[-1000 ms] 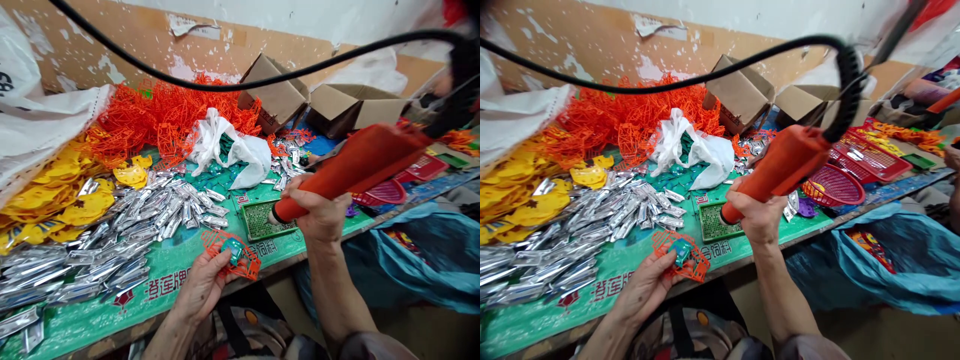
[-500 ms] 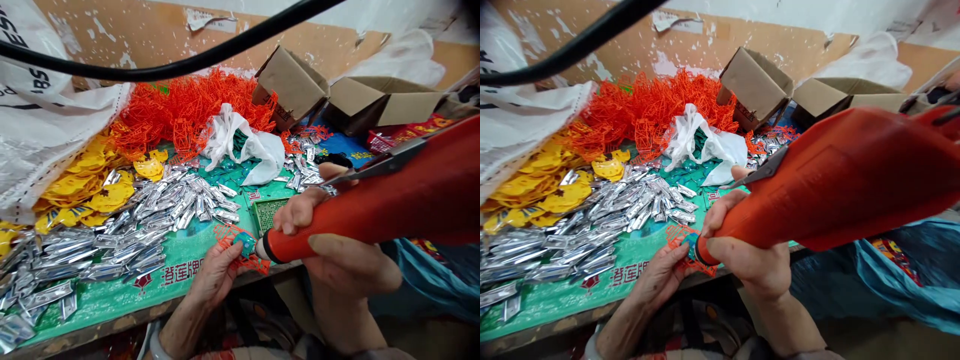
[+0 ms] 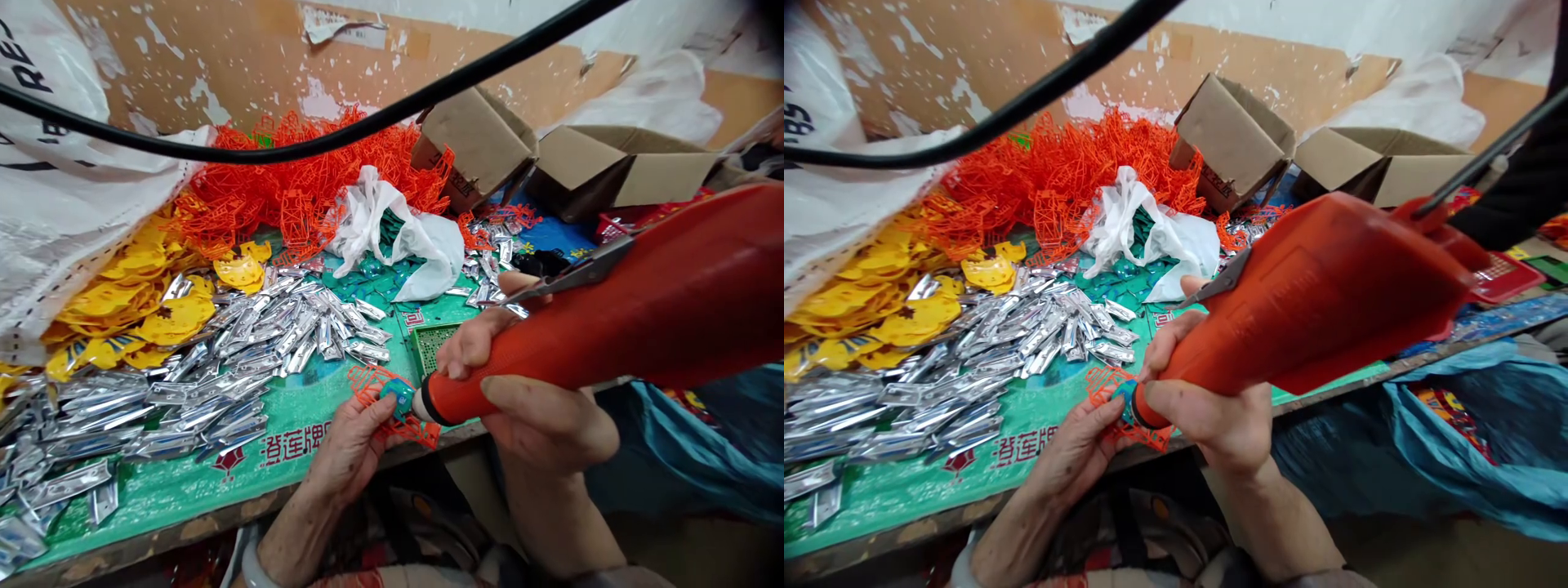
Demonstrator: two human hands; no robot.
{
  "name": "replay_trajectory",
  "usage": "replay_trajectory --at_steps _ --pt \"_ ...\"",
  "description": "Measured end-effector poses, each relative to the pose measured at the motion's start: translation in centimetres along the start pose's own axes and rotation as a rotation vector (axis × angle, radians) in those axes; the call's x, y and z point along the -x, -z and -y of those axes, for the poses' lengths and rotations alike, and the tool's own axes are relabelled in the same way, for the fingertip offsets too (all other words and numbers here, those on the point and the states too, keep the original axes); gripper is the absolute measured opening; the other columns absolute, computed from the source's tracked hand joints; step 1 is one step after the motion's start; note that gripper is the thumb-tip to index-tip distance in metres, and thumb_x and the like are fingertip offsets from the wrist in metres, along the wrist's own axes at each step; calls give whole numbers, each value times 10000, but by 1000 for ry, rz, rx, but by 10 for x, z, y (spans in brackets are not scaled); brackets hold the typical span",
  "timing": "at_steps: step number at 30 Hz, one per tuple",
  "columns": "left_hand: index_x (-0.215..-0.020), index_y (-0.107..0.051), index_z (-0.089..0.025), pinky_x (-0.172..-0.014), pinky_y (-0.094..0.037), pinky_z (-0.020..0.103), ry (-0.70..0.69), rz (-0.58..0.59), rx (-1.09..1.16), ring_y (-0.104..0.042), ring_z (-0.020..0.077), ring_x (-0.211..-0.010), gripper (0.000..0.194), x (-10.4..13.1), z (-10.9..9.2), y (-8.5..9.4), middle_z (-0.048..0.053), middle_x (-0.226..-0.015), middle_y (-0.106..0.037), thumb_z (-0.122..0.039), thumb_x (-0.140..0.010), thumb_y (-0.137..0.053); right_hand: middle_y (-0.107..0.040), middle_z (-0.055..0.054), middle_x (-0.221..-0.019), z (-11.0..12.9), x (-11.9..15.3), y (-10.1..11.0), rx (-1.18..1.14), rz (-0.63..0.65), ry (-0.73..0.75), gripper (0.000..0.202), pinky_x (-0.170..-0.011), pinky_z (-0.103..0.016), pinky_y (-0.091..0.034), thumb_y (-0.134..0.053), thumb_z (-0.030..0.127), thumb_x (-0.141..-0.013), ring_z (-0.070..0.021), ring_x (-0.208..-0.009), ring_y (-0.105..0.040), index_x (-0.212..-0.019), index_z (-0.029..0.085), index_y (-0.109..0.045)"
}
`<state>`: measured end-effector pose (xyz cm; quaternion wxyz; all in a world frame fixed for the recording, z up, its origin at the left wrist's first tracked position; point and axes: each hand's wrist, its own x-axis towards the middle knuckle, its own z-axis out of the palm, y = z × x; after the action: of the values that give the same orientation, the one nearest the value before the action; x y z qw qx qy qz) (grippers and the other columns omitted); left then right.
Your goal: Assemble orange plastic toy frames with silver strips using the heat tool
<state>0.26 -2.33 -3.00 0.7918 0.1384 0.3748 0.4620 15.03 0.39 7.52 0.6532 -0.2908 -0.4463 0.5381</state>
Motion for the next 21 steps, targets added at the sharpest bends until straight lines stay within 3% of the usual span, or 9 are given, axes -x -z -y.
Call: replay_trajectory --at_steps 6,11,21 --pt "-948 -742 -138 -747 -598 358 -31 -23 -7 -717 236 -808 309 0 0 -2 87 -889 -766 -293 -700 -842 -612 42 -689 3 -2 -2 12 -23 23 520 -603 -360 -533 -821 247 -641 -159 -581 -580 -1114 333 -625" --pt "-932 -757 -154 -822 -575 355 -86 -1 16 -696 193 -803 253 2 1 -4 56 -871 -756 -265 -716 -830 -612 36 -683 4 -2 -1 5 -25 12 517 -593 -353 -518 -827 251 -625 -159 -579 -570 -1099 331 -637" --pt "-901 -774 -166 -784 -576 318 -144 -29 9 -683 185 -802 260 4 4 -5 45 -861 -755 -274 -680 -859 -614 38 -669 4 -1 -4 19 -55 -13 525 -590 -359 -506 -846 266 -603 -165 -573 -558 -1081 337 -641"
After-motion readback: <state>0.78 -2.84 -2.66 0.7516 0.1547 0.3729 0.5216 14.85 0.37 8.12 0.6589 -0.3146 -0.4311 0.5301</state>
